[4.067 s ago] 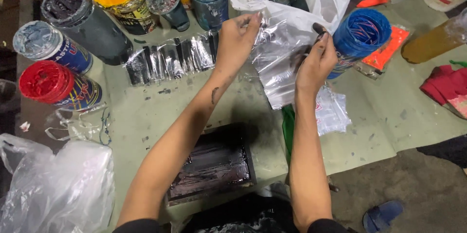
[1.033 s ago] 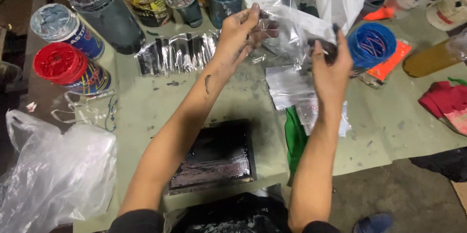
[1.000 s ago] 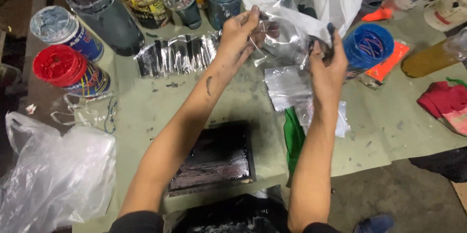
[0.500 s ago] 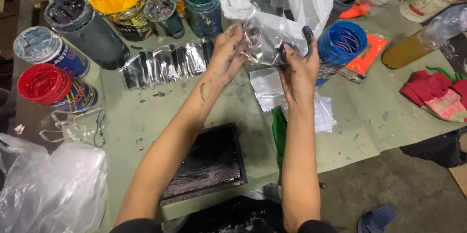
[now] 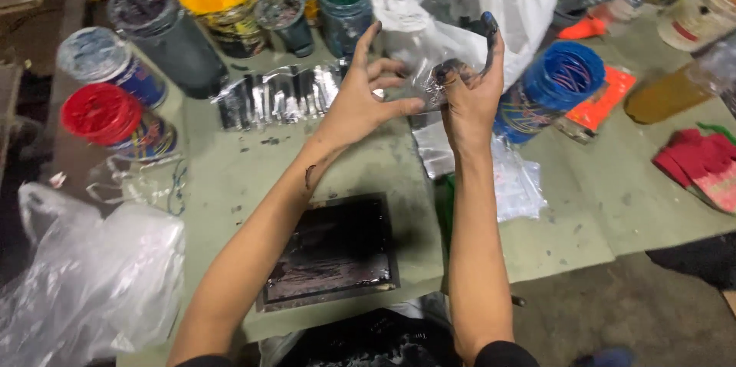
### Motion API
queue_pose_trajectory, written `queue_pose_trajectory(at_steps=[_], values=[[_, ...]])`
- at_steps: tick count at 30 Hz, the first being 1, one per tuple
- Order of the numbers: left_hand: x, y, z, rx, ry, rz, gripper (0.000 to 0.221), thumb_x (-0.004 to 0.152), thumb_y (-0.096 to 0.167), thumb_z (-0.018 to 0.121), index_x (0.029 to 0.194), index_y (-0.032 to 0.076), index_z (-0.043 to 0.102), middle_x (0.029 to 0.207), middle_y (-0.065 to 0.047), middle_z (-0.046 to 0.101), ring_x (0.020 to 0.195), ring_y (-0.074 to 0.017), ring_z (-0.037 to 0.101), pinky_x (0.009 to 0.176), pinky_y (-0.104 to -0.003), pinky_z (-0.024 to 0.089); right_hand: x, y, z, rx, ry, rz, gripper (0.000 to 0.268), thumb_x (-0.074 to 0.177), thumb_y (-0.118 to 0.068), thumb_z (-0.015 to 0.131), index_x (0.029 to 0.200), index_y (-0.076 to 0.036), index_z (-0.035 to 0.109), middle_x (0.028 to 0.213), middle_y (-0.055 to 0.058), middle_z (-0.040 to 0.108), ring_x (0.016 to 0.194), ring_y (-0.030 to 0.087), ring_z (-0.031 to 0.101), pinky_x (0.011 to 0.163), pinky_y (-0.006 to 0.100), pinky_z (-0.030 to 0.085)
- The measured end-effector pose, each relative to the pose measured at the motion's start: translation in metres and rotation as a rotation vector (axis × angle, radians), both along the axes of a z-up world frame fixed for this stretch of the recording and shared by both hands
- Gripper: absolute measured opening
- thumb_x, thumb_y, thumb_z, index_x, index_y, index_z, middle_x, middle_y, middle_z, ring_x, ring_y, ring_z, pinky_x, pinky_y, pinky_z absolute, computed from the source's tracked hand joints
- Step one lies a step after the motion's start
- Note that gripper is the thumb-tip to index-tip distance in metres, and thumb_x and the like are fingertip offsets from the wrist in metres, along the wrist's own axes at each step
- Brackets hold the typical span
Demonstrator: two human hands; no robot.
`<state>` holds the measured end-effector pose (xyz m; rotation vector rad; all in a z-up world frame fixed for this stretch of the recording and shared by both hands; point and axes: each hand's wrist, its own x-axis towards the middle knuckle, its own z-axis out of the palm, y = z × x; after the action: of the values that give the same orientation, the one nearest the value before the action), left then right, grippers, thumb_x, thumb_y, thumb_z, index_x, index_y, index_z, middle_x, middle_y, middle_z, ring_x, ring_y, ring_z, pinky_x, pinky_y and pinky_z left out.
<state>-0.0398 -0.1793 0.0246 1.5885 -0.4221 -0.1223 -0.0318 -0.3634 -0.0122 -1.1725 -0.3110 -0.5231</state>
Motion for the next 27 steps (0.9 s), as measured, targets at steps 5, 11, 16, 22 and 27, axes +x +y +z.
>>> queue_pose_trajectory(at_steps=[5, 11, 16, 22, 27], values=[[-0.014, 0.040, -0.005, -0.143, 0.125, 0.180, 0.102, 0.083, 0.016, 0.080, 0.161, 0.014, 0.014, 0.098, -0.010, 0.073, 0.087, -0.0189, 0.075, 0.087, -0.034, 0.059, 0.018, 0.037, -0.002, 0.025, 0.003, 0.191, 0.095, 0.090, -0.025, 0.086, 0.163, -0.013, 0.026, 0.126, 0.000, 0.050, 0.063, 0.009, 0.047, 0.058, 0.026, 0.045], [-0.022, 0.083, -0.029, -0.273, 0.031, 0.140, 0.098, 0.086, 0.025, 0.077, 0.160, 0.016, 0.013, 0.121, -0.010, 0.061, 0.108, -0.0223, 0.061, 0.098, -0.038, 0.051, 0.012, 0.079, 0.026, -0.224, 0.062, 0.342, 0.121, 0.074, -0.056, 0.082, 0.166, -0.014, 0.016, 0.137, 0.006, 0.043, 0.057, 0.012, 0.058, 0.051, 0.026, 0.050], [-0.035, 0.102, -0.024, -0.264, 0.066, 0.085, 0.123, 0.078, 0.027, 0.084, 0.163, 0.020, -0.005, 0.134, -0.017, 0.063, 0.119, -0.0262, 0.066, 0.100, -0.042, 0.059, 0.023, 0.106, 0.021, -0.167, 0.127, 0.444, 0.091, 0.094, 0.017, 0.062, 0.167, -0.015, 0.018, 0.073, 0.011, 0.066, 0.056, 0.011, 0.061, 0.050, 0.025, 0.049], [-0.055, 0.114, -0.011, 0.251, -0.107, -0.009, 0.150, 0.067, 0.020, 0.100, 0.157, 0.036, -0.017, 0.175, -0.022, 0.011, 0.159, -0.0466, 0.010, 0.119, -0.074, 0.010, 0.010, 0.114, 0.025, 0.124, 0.186, 0.556, 0.084, 0.098, -0.023, 0.072, 0.165, -0.009, 0.023, 0.049, 0.003, 0.050, 0.036, 0.013, 0.046, 0.036, 0.028, 0.044], [-0.055, 0.112, -0.012, 0.265, 0.086, -0.198, 0.142, 0.076, 0.009, 0.088, 0.158, 0.023, -0.027, 0.105, -0.018, 0.077, 0.104, -0.0263, 0.074, 0.102, -0.033, 0.059, 0.022, 0.083, 0.009, 0.180, 0.065, 0.702, 0.102, 0.096, -0.035, 0.078, 0.170, -0.024, 0.007, 0.055, -0.003, 0.049, 0.042, 0.010, 0.043, 0.043, 0.025, 0.042]])
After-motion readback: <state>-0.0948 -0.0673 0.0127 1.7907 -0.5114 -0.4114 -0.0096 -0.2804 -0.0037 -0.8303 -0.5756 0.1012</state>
